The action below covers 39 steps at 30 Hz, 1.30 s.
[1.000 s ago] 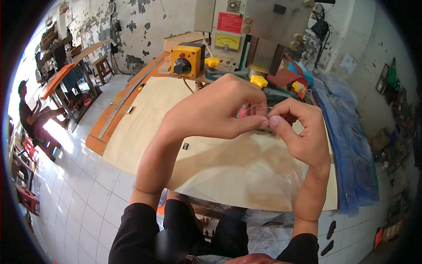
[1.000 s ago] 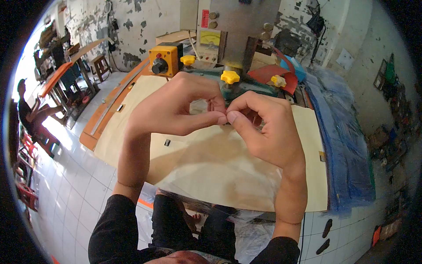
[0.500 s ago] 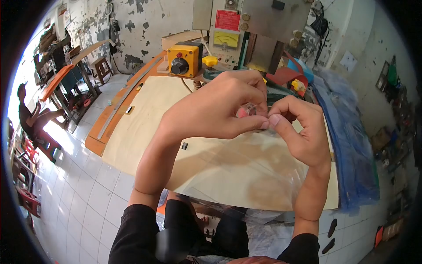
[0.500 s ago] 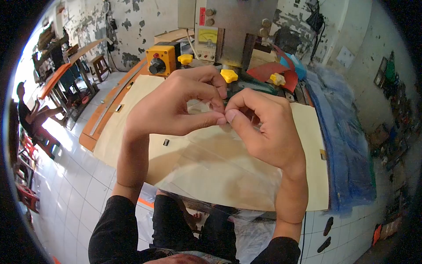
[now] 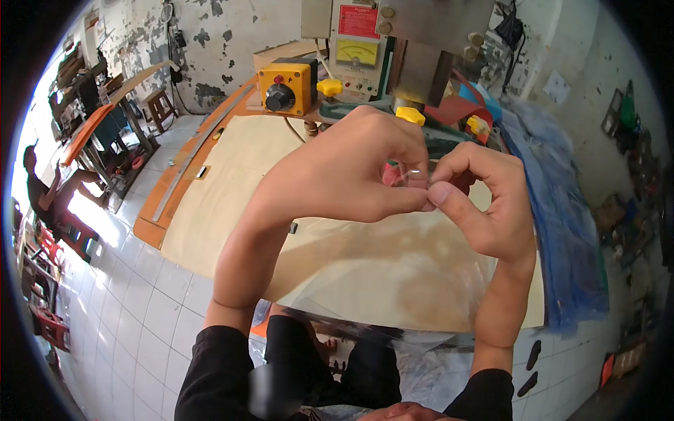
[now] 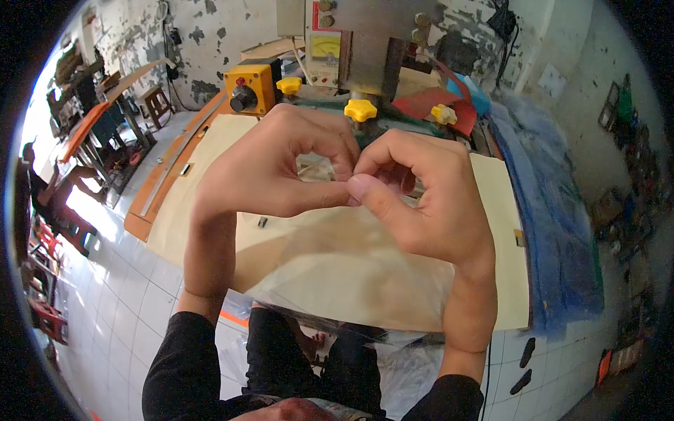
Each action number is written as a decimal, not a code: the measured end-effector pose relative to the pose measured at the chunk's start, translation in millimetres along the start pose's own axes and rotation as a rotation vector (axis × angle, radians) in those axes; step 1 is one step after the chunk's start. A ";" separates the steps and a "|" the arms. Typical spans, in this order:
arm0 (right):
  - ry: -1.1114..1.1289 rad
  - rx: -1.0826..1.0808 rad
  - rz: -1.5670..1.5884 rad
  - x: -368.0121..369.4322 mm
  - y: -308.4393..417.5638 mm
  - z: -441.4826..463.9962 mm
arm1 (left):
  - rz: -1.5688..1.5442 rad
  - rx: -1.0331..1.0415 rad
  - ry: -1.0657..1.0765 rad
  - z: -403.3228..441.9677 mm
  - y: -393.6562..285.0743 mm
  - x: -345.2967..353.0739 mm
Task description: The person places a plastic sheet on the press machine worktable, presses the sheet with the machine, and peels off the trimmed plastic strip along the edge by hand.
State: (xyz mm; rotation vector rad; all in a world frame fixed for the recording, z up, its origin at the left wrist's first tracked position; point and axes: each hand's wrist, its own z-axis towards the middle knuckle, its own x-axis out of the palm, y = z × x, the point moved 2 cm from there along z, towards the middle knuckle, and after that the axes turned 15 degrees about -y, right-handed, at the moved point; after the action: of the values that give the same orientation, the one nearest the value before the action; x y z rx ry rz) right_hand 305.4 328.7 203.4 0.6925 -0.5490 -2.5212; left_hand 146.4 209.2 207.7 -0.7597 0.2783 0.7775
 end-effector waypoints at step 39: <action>0.005 0.066 -0.028 4.5 -4.3 2.2 | 0.114 0.019 -0.069 3.4 2.9 4.7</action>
State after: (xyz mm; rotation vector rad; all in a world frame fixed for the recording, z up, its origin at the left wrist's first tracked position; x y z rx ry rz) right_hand 299.3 330.4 201.4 0.7351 -0.6277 -2.5367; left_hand 147.4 215.5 206.3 -0.7025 0.2684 0.9061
